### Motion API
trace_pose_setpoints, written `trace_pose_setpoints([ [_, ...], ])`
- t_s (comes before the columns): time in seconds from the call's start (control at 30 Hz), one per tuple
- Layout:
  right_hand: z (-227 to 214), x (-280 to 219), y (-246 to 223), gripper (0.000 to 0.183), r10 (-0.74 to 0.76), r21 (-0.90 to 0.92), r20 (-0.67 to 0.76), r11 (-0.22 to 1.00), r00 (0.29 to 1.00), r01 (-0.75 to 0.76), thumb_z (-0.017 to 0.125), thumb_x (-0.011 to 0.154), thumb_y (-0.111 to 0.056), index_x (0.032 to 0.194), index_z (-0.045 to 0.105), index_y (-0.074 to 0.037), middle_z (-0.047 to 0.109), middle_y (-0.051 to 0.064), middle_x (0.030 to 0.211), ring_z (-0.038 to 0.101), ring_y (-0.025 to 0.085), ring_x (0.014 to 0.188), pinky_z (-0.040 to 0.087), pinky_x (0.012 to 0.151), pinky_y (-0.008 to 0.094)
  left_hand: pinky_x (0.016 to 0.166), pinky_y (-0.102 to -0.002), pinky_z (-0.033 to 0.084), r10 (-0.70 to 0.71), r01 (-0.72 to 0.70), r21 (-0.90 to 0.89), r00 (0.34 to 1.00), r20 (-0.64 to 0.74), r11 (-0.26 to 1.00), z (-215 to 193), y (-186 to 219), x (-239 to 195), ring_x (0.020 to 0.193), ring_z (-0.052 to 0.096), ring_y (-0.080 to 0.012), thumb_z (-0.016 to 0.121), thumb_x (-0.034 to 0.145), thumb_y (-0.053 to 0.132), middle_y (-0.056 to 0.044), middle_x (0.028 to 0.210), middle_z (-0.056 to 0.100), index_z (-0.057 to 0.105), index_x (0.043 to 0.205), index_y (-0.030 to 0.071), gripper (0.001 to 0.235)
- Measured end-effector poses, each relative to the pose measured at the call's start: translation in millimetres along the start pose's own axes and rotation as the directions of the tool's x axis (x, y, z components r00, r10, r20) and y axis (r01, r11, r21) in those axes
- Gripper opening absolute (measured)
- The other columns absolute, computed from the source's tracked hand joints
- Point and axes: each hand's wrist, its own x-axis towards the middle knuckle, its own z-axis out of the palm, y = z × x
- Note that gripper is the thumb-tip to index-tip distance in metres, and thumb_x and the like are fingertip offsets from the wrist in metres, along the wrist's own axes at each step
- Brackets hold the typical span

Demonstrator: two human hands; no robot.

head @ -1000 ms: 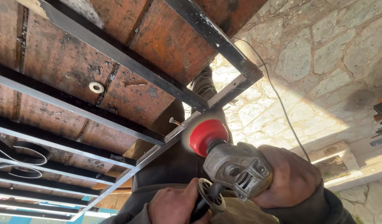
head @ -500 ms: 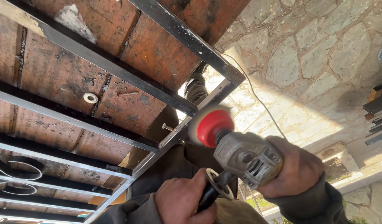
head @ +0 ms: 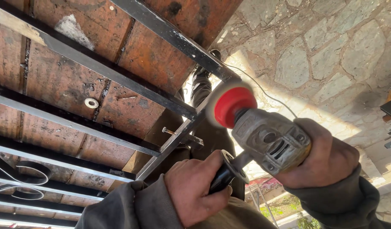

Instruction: Grinding or brushing a metal frame using an angle grinder with a wire brush attachment.

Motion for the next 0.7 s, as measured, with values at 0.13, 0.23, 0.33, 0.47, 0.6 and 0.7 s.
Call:
trace_pose_setpoints([
  [0.13, 4, -6, -1, 0.078, -0.044, 0.056, 0.035, 0.998, 0.998, 0.042, 0.090, 0.069, -0.045, 0.122, 0.055, -0.001, 0.069, 0.013, 0.081, 0.070, 0.032, 0.065, 0.055, 0.059, 0.042, 0.060, -0.053, 0.052, -0.058, 0.064, -0.081, 0.995, 0.082, 0.995, 12, -13, -10, 0.070, 0.070, -0.0398, 0.069, 0.082, 0.028, -0.015, 0.068, 0.066, 0.051, 0.110, 0.008, 0.038],
  [0.23, -3, 5, -6, 0.073, -0.062, 0.073, 0.024, 0.995, 0.998, 0.061, 0.089, 0.070, -0.042, 0.121, 0.055, -0.003, 0.069, 0.013, 0.080, 0.071, 0.032, 0.066, 0.056, 0.060, 0.043, 0.061, -0.052, 0.051, -0.067, 0.072, -0.085, 0.995, 0.070, 0.994, -1, 4, -3, 0.069, 0.070, -0.0394, 0.068, 0.083, 0.029, -0.016, 0.066, 0.066, 0.050, 0.109, 0.008, 0.037],
  [0.33, -8, 14, -11, 0.073, -0.021, 0.022, -0.003, 1.000, 1.000, 0.022, 0.091, 0.068, -0.042, 0.115, 0.056, 0.001, 0.068, 0.014, 0.074, 0.070, 0.034, 0.063, 0.055, 0.058, 0.046, 0.061, -0.052, 0.050, -0.032, 0.033, -0.054, 0.999, 0.027, 0.998, -7, 7, -2, 0.070, 0.070, -0.0385, 0.069, 0.085, 0.032, -0.015, 0.067, 0.066, 0.051, 0.101, 0.007, 0.034],
  [0.47, 6, -5, -12, 0.073, -0.038, 0.101, 0.009, 0.994, 0.999, 0.037, 0.089, 0.070, -0.044, 0.116, 0.057, 0.002, 0.069, 0.016, 0.079, 0.070, 0.032, 0.064, 0.055, 0.058, 0.044, 0.061, -0.052, 0.049, -0.087, 0.097, -0.070, 0.988, 0.126, 0.993, 5, -11, -14, 0.070, 0.068, -0.0406, 0.069, 0.079, 0.025, -0.016, 0.068, 0.066, 0.051, 0.111, 0.009, 0.041],
  [0.6, -4, 5, -16, 0.077, -0.048, 0.110, 0.007, 0.993, 0.999, 0.047, 0.089, 0.065, -0.049, 0.115, 0.057, 0.000, 0.069, 0.014, 0.079, 0.071, 0.032, 0.065, 0.056, 0.059, 0.045, 0.061, -0.052, 0.049, -0.043, 0.047, -0.063, 0.998, 0.052, 0.997, -7, 4, -7, 0.071, 0.069, -0.0399, 0.073, 0.083, 0.031, -0.017, 0.068, 0.065, 0.053, 0.099, 0.006, 0.035],
  [0.7, -16, 15, -17, 0.080, -0.040, -0.007, -0.038, 0.999, 0.998, 0.039, 0.092, 0.067, -0.052, 0.114, 0.056, 0.003, 0.068, 0.013, 0.075, 0.069, 0.032, 0.060, 0.054, 0.055, 0.046, 0.059, -0.049, 0.052, 0.016, -0.009, -0.118, 0.998, 0.056, 0.993, -11, 5, -6, 0.072, 0.071, -0.0376, 0.069, 0.084, 0.028, -0.015, 0.071, 0.067, 0.054, 0.102, 0.007, 0.032],
])
